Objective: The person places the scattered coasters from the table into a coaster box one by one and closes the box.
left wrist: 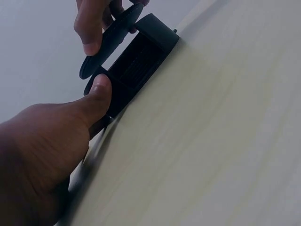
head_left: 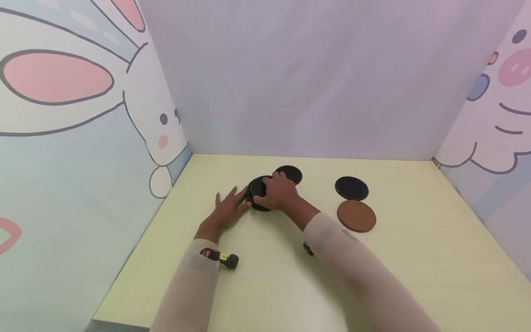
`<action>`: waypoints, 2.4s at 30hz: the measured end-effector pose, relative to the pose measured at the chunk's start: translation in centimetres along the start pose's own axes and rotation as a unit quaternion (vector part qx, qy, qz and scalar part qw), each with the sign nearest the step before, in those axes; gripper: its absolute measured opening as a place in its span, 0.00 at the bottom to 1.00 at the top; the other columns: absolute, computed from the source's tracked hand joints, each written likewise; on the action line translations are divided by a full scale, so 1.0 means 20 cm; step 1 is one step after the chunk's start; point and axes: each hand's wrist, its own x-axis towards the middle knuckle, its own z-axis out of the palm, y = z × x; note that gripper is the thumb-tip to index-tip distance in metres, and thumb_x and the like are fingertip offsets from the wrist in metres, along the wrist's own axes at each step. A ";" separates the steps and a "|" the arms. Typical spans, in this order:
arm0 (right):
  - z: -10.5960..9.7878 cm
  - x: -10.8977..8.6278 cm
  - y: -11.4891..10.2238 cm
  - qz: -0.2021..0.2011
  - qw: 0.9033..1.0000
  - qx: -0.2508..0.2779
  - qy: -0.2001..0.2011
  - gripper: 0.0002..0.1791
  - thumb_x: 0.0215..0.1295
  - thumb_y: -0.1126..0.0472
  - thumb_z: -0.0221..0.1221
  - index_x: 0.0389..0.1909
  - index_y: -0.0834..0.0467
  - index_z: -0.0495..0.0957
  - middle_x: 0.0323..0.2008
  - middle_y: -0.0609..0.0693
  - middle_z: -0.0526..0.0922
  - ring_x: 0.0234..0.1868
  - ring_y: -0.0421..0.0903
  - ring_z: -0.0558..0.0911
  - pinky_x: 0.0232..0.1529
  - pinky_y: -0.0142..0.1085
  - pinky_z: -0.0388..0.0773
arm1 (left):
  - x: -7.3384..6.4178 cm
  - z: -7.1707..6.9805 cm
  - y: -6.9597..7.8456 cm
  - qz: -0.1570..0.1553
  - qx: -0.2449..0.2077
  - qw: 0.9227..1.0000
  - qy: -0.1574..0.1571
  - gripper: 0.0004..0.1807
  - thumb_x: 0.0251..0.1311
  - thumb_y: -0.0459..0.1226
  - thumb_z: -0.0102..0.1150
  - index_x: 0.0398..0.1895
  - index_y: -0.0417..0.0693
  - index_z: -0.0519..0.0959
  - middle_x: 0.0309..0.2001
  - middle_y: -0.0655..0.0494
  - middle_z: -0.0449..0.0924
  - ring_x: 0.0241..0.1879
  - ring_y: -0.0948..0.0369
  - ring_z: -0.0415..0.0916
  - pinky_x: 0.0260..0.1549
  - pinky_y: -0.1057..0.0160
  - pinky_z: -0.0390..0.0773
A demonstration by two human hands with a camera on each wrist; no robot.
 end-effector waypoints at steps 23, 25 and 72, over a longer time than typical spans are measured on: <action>0.00 -0.01 -0.03 -0.011 0.999 -0.026 -0.017 0.43 0.76 0.27 0.56 0.77 0.55 0.75 0.71 0.61 0.80 0.74 0.63 0.78 0.68 0.61 0.82 | -0.01 -0.01 0.02 -0.005 -0.001 1.000 0.001 0.40 0.83 0.65 0.41 0.91 0.69 0.48 0.88 0.52 0.59 0.91 0.47 0.42 0.82 0.24 0.23; 0.00 -0.01 -0.03 -0.013 0.999 -0.028 -0.015 0.44 0.76 0.27 0.55 0.77 0.56 0.74 0.71 0.61 0.80 0.73 0.63 0.79 0.67 0.61 0.83 | -0.01 -0.01 0.02 -0.004 0.000 1.000 0.002 0.40 0.83 0.64 0.41 0.91 0.69 0.48 0.88 0.51 0.59 0.91 0.47 0.42 0.82 0.24 0.23; -0.02 0.15 0.18 0.127 0.991 0.047 -0.007 0.36 0.90 0.40 0.31 0.78 0.59 0.70 0.72 0.62 0.73 0.72 0.63 0.75 0.64 0.63 0.82 | 0.00 0.00 0.03 0.003 -0.010 1.000 0.005 0.40 0.84 0.63 0.43 0.91 0.68 0.48 0.88 0.52 0.58 0.91 0.45 0.42 0.82 0.25 0.21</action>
